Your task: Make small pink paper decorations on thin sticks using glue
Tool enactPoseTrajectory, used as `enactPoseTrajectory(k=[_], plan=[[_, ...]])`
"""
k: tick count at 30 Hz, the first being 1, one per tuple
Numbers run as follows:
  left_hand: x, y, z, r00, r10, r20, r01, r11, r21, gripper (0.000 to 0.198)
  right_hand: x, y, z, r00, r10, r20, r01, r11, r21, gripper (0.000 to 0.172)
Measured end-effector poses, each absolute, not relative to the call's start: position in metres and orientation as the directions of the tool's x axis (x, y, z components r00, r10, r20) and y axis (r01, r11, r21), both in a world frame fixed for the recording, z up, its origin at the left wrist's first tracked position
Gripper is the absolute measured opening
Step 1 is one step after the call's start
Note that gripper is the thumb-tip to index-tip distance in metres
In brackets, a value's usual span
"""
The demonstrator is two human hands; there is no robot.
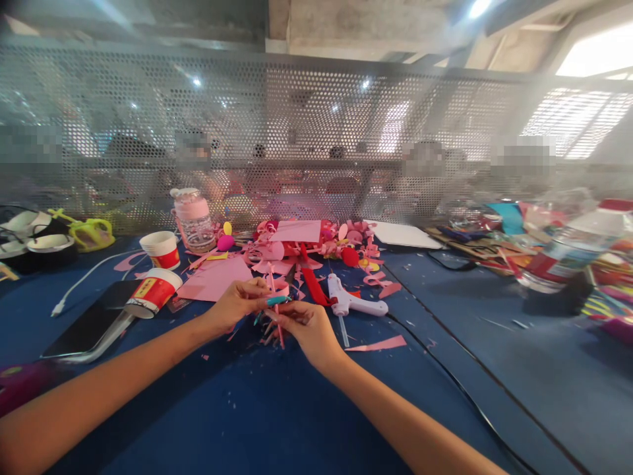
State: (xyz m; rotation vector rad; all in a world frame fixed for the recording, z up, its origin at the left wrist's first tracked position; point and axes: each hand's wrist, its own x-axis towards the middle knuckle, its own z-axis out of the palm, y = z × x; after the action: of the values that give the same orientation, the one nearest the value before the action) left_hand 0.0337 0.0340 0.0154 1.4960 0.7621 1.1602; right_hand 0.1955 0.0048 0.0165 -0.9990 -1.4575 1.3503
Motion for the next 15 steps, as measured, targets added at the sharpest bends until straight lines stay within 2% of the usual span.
enactPoseTrajectory(k=[3,10,15], plan=[[0.034,0.033,0.016,0.344,0.901,0.263,-0.131,-0.231,0.964,0.02,0.196,0.005,0.017,-0.271,0.96,0.064,-0.026,0.059,-0.998,0.029],[0.042,0.025,0.015,0.338,0.937,0.087,-0.148,-0.038,0.988,0.026,0.196,0.008,0.013,-0.288,0.957,0.033,-0.095,0.006,-0.995,0.025],[0.043,0.025,0.014,0.257,0.961,0.104,-0.204,-0.051,0.978,0.026,0.196,0.009,0.011,-0.344,0.939,0.02,-0.062,-0.002,-0.998,0.029]])
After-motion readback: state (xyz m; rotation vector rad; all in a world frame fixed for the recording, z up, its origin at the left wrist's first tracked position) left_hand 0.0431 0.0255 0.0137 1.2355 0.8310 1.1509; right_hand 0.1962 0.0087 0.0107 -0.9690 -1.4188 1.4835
